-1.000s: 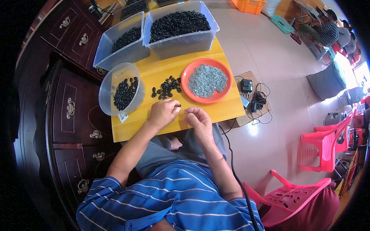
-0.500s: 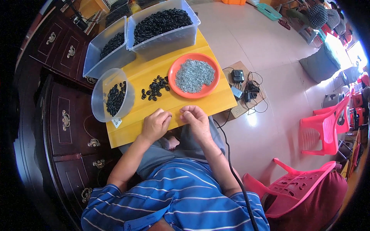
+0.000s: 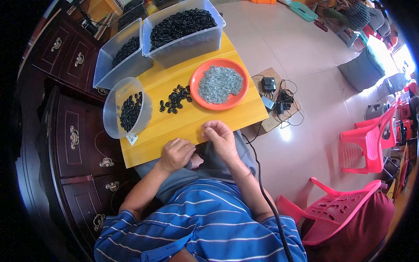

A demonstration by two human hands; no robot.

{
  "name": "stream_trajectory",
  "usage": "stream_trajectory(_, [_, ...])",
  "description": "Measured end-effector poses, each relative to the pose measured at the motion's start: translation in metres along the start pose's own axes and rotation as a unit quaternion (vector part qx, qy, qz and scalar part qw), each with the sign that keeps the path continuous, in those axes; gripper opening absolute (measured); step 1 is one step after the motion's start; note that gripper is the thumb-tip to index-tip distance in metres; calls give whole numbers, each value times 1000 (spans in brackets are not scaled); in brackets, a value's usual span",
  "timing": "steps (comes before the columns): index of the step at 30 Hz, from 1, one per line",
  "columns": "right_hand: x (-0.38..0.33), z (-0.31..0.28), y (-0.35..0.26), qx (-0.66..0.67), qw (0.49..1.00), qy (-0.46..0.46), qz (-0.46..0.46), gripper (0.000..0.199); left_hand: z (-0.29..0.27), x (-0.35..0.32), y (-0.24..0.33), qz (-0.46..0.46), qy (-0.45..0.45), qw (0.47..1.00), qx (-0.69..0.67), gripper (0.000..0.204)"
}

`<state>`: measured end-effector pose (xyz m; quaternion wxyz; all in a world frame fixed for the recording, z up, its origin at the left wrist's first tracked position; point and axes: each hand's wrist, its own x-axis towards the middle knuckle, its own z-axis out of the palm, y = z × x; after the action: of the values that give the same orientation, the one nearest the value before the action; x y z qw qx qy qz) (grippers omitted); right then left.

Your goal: The person arranges plastic pieces and small metal fasteners on the table, then inserts the fasteners into the plastic pieces by hand to assemble them.

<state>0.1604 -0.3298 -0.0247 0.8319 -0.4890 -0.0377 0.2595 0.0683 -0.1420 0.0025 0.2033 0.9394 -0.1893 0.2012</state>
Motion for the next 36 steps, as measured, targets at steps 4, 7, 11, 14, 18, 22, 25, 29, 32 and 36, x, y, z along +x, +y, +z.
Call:
stream_trajectory(4, [-5,-1,-6,-65,991,-89,72,19,-6,17,10,-71,52,989,-123,15])
stream_trajectory(7, [-8,-2,-6,-42,983,-131,119,28,-11,38,15,-81,94,982,-144,15])
stream_trajectory(11, [-9,-7,-10,53,978,-135,151,27,-7,52,18,-75,77,984,-143,15])
stream_trajectory(14, [-10,-11,-20,94,979,-112,142,21,-4,64,20,-75,62,979,-181,17])
stream_trajectory(18, [-10,-18,-20,123,983,-80,114,15,1,87,16,-97,10,963,-250,18])
stream_trajectory(22, [-9,-25,-17,167,979,-90,80,16,14,122,5,-128,12,971,-200,26])
stream_trajectory(25, [-9,-30,-18,93,992,-58,64,20,24,144,0,-101,-44,989,-102,33])
stream_trajectory(29, [-14,-36,-18,49,997,-11,57,23,39,159,-5,-68,-99,993,-20,37])
stream_trajectory(32, [-19,-43,-24,28,998,15,51,23,44,158,-9,-59,-128,990,2,35])
stream_trajectory(36, [-23,-49,-27,-4,998,56,32,23,49,153,-14,-55,-112,992,-16,30])
